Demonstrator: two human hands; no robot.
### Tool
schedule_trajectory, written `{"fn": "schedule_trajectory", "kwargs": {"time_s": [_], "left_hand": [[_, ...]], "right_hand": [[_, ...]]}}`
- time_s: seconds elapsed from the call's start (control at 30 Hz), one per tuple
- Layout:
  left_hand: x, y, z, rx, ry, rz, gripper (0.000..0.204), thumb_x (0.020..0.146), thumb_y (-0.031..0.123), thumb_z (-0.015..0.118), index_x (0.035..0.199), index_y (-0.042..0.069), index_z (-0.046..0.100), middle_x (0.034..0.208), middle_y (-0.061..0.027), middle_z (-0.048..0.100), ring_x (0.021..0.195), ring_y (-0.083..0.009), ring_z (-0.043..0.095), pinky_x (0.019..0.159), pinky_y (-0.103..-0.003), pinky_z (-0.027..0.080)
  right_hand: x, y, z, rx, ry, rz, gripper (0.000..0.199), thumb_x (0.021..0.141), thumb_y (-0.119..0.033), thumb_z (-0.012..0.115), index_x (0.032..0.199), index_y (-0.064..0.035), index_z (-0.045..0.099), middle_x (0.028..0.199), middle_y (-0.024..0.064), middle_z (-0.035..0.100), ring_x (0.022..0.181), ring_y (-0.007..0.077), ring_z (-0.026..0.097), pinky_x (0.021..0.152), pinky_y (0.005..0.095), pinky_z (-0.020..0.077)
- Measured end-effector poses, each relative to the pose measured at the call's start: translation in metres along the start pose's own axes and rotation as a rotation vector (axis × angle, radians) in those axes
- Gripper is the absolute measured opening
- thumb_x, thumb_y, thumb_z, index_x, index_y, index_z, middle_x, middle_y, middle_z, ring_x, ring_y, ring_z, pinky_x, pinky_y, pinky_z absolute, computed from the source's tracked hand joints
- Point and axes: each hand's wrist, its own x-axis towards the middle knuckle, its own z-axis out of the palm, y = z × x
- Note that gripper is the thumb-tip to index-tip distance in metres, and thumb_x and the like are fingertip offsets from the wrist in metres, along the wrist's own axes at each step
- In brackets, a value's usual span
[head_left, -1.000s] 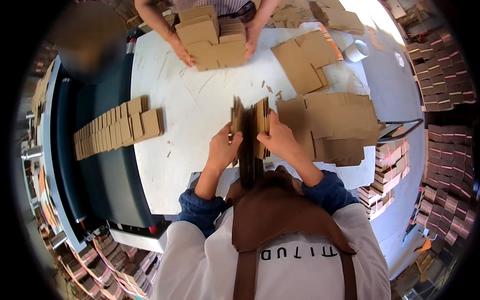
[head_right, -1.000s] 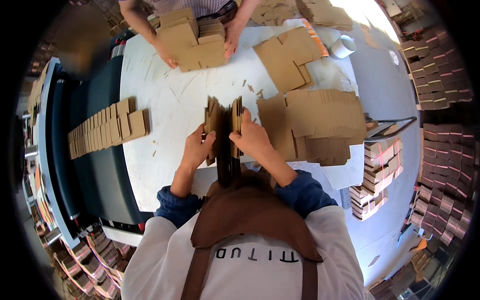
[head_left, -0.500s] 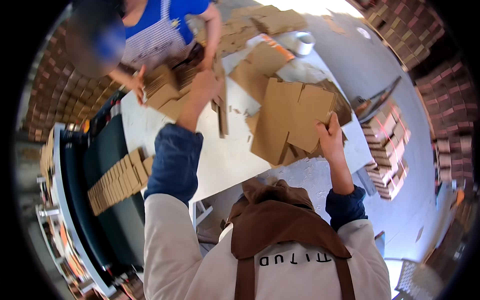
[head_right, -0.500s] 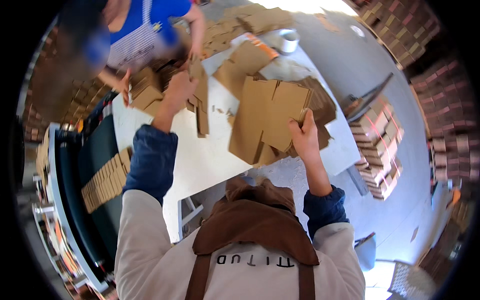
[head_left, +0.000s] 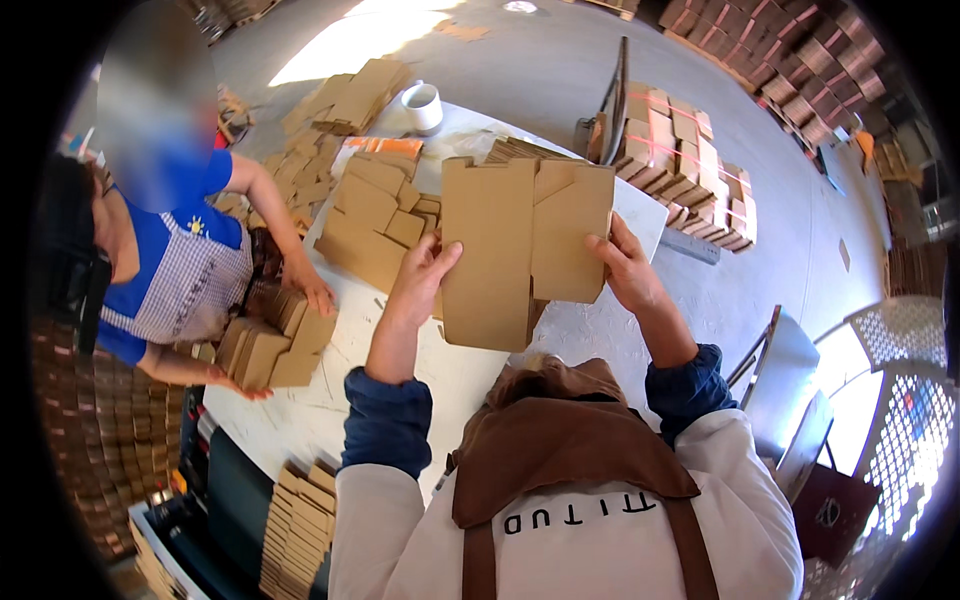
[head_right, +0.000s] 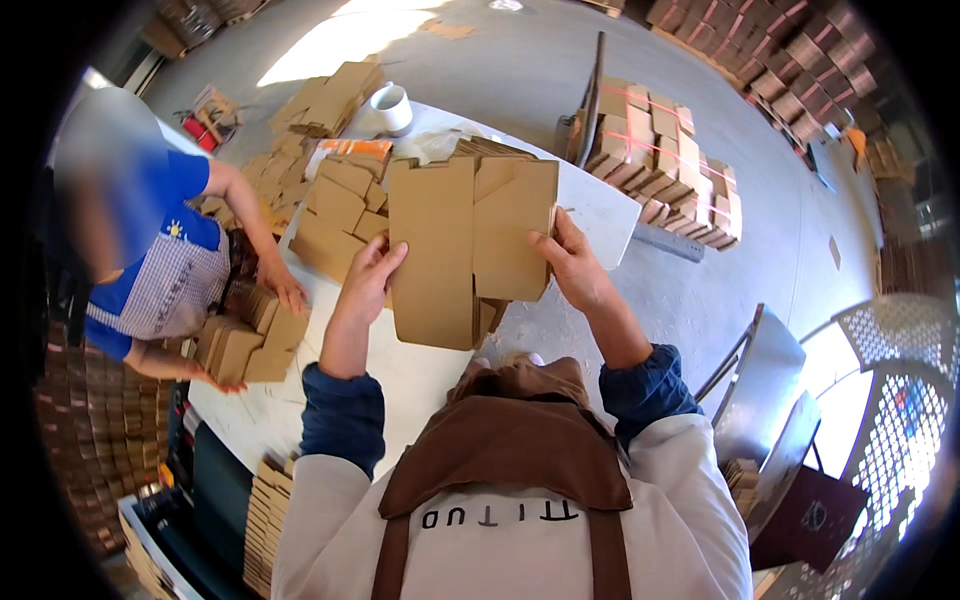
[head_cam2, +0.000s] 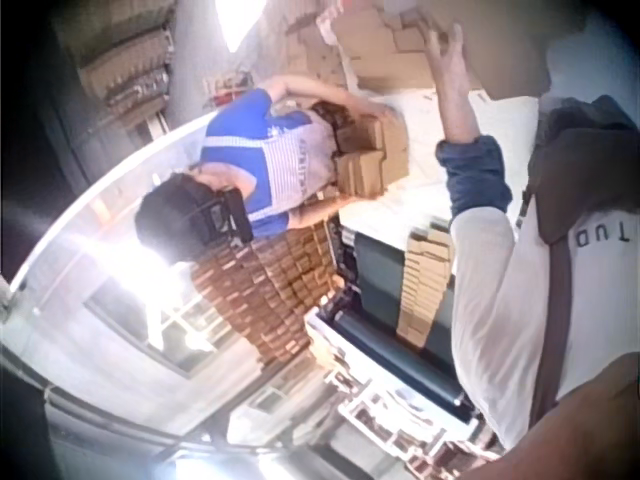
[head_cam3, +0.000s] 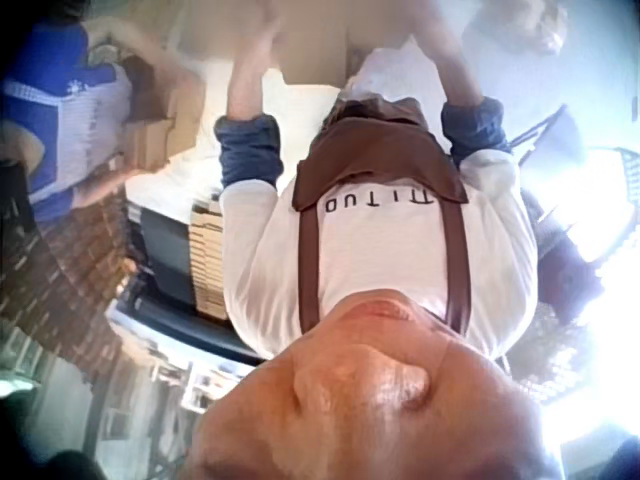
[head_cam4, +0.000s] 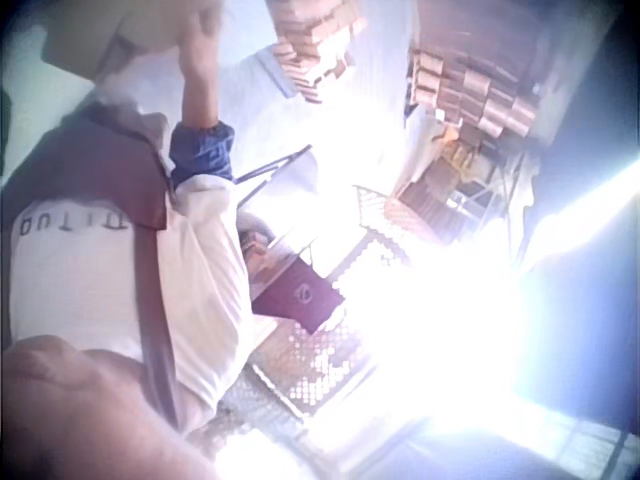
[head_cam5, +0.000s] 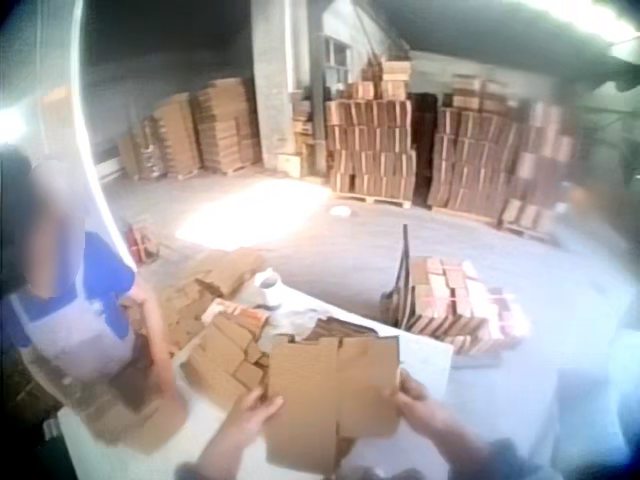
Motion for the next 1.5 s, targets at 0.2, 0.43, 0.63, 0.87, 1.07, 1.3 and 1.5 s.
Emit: {"fn": "schedule_trajectory", "kwargs": {"time_s": [0.2,0.43,0.63,0.87,1.07,1.3,1.5], "left_hand": [[0.004,-0.015,-0.003,-0.077,-0.101,0.186,0.027,0.094,0.011,0.061,0.120,0.003,0.056,0.108,-0.0029,0.062,0.100,-0.0101,0.057,0.090,-0.026,0.044],[0.013,-0.010,0.054,-0.043,-0.364,0.395,0.027,0.095,0.008,0.059,0.121,0.002,0.054,0.117,-0.0043,0.061,0.108,-0.0119,0.054,0.095,-0.027,0.041],[0.000,-0.027,0.139,0.096,-0.521,0.392,0.026,0.097,0.009,0.056,0.122,0.002,0.053,0.114,-0.0032,0.060,0.106,-0.0110,0.054,0.095,-0.027,0.041],[-0.100,-0.027,0.313,0.047,-1.004,0.082,0.036,0.098,0.016,0.055,0.128,-0.003,0.049,0.120,-0.0057,0.058,0.111,-0.0122,0.052,0.098,-0.028,0.039],[-0.218,-0.061,0.450,0.141,-1.320,-0.049,0.055,0.097,0.023,0.057,0.141,-0.001,0.034,0.134,-0.0107,0.048,0.123,-0.0185,0.046,0.100,-0.032,0.039],[-0.275,-0.102,0.518,0.213,-1.525,-0.074,0.058,0.093,0.021,0.062,0.141,0.003,0.036,0.131,-0.0088,0.048,0.120,-0.0174,0.047,0.088,-0.031,0.047],[-0.186,-0.151,0.550,0.471,-1.515,-0.197,0.041,0.097,0.016,0.054,0.135,0.002,0.045,0.113,-0.0059,0.062,0.100,-0.0112,0.058,0.087,-0.027,0.048]], "right_hand": [[-0.040,-0.026,0.018,-0.259,0.018,-0.147,0.038,0.094,-0.007,0.056,0.131,-0.0035,0.048,0.121,0.0042,0.058,0.111,0.0125,0.052,0.098,0.0289,0.0409],[-0.121,-0.064,0.003,-0.802,0.166,-0.187,0.034,0.090,-0.002,0.061,0.123,-0.0030,0.055,0.111,0.0086,0.066,0.098,0.0145,0.060,0.088,0.0289,0.0467],[-0.218,-0.056,-0.029,-0.765,0.400,-0.280,0.034,0.092,-0.005,0.060,0.125,-0.0019,0.052,0.106,0.0059,0.066,0.095,0.0122,0.058,0.085,0.0276,0.0459],[-0.400,0.008,-0.113,0.171,0.768,-0.222,0.047,0.100,-0.024,0.052,0.143,-0.0116,0.037,0.121,0.0016,0.057,0.107,0.0119,0.056,0.089,0.0310,0.0472],[-0.498,0.086,-0.145,0.678,0.778,-0.437,0.059,0.097,-0.033,0.055,0.147,-0.0135,0.031,0.139,0.0084,0.048,0.125,0.0242,0.051,0.100,0.0451,0.0453],[-0.541,0.113,-0.152,0.717,0.823,-0.670,0.053,0.096,-0.042,0.052,0.138,-0.0105,0.044,0.131,0.0143,0.053,0.119,0.0269,0.054,0.100,0.0426,0.0458],[-0.570,0.154,-0.166,0.823,1.206,-0.541,0.053,0.098,-0.031,0.053,0.145,-0.0106,0.036,0.139,0.0068,0.050,0.126,0.0214,0.050,0.105,0.0415,0.0415]]}}
